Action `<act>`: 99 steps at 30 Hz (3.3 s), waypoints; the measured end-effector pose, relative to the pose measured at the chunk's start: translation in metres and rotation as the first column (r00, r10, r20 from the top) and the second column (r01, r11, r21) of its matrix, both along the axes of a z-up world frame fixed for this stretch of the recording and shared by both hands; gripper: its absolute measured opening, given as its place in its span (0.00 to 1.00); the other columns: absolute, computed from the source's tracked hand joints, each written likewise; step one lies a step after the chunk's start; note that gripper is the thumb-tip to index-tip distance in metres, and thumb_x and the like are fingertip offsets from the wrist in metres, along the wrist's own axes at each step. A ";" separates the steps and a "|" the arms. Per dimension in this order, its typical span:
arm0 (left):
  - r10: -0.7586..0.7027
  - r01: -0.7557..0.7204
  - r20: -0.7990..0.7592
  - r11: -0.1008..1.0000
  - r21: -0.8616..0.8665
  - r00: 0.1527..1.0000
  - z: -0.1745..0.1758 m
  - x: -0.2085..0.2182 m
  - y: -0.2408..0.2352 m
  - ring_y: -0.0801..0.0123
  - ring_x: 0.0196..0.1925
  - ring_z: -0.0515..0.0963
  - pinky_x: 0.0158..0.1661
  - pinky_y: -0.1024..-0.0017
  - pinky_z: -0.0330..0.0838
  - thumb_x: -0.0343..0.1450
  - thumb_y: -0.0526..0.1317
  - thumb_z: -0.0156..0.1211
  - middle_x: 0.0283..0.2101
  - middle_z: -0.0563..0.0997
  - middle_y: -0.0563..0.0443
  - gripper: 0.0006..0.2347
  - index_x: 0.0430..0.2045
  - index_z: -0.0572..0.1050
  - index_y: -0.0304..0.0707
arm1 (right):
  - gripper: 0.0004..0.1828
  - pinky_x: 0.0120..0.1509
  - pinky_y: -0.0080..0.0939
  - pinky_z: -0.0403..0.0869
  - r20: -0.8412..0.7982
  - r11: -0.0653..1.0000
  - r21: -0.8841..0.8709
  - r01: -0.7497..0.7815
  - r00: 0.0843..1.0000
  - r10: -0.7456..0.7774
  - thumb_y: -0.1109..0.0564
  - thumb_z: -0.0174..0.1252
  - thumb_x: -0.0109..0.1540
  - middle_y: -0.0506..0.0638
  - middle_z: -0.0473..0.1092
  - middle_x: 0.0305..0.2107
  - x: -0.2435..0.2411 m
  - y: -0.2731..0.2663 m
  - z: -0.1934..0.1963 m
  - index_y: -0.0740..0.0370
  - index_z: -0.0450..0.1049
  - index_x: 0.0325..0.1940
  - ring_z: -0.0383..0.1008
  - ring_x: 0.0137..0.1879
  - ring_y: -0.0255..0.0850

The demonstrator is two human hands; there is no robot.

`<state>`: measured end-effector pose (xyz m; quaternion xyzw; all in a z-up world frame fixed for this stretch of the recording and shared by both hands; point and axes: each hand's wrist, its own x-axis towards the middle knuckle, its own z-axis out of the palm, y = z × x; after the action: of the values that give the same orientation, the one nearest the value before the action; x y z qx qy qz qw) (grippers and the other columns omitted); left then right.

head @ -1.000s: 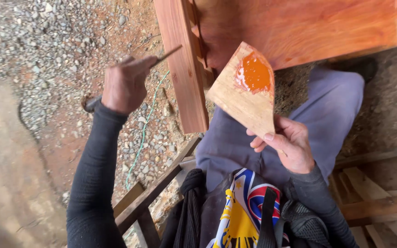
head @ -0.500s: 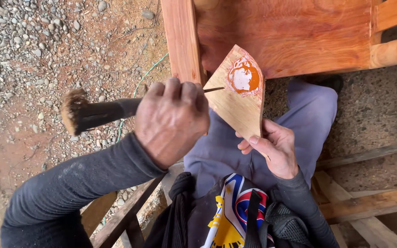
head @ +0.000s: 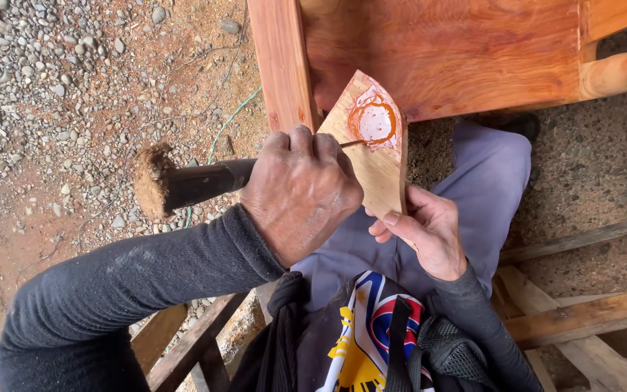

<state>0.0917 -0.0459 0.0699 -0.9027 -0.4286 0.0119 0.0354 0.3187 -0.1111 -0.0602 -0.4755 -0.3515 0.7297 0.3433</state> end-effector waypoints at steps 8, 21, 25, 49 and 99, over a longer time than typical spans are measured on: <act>-0.023 0.022 -0.062 1.000 -0.022 0.998 -0.001 0.003 0.000 0.59 0.30 0.76 0.26 0.64 0.66 0.57 0.41 0.61 0.23 0.74 0.48 0.06 0.13 0.79 0.39 | 0.16 0.42 0.39 0.80 0.008 1.000 0.019 -0.024 1.000 0.024 0.59 0.60 0.62 0.58 0.77 0.34 -0.001 0.001 0.000 0.75 0.74 0.49 0.80 0.38 0.41; -0.019 0.013 -0.065 0.995 -0.098 0.998 0.006 0.005 -0.002 0.59 0.28 0.78 0.25 0.65 0.68 0.56 0.42 0.61 0.22 0.75 0.47 0.07 0.13 0.79 0.38 | 0.14 0.41 0.38 0.79 0.084 0.998 -0.030 -0.055 0.995 0.057 0.60 0.62 0.60 0.58 0.78 0.32 -0.005 0.000 0.001 0.74 0.74 0.46 0.80 0.35 0.41; -0.031 0.028 -0.070 0.998 -0.049 0.997 0.010 -0.012 0.007 0.66 0.26 0.80 0.24 0.68 0.73 0.62 0.35 0.62 0.22 0.77 0.50 0.04 0.22 0.81 0.34 | 0.15 0.40 0.39 0.79 0.070 0.999 -0.023 -0.046 0.996 0.048 0.60 0.61 0.60 0.58 0.78 0.32 -0.003 -0.001 0.000 0.74 0.74 0.46 0.81 0.36 0.41; 0.240 -0.271 0.396 0.962 0.026 0.887 -0.144 -0.170 0.058 0.60 0.40 0.73 0.43 0.62 0.66 0.71 0.27 0.59 0.38 0.77 0.51 0.13 0.45 0.85 0.45 | 0.22 0.43 0.41 0.80 -0.080 0.998 0.055 0.005 0.997 0.000 0.60 0.54 0.63 0.67 0.77 0.45 0.015 -0.003 -0.016 0.81 0.70 0.57 0.81 0.40 0.45; 0.215 -0.246 0.474 0.969 0.004 0.854 -0.174 -0.171 0.065 0.59 0.44 0.73 0.45 0.61 0.65 0.74 0.28 0.62 0.39 0.76 0.53 0.11 0.45 0.85 0.45 | 0.22 0.44 0.42 0.80 -0.071 0.999 0.035 -0.034 0.997 0.037 0.60 0.55 0.63 0.68 0.76 0.45 0.013 0.002 -0.013 0.80 0.69 0.57 0.81 0.41 0.46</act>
<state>-0.0794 0.0192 -0.1041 -0.8189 -0.5297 -0.2167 -0.0420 0.3313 -0.1089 -0.0733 -0.4370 -0.3598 0.7461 0.3507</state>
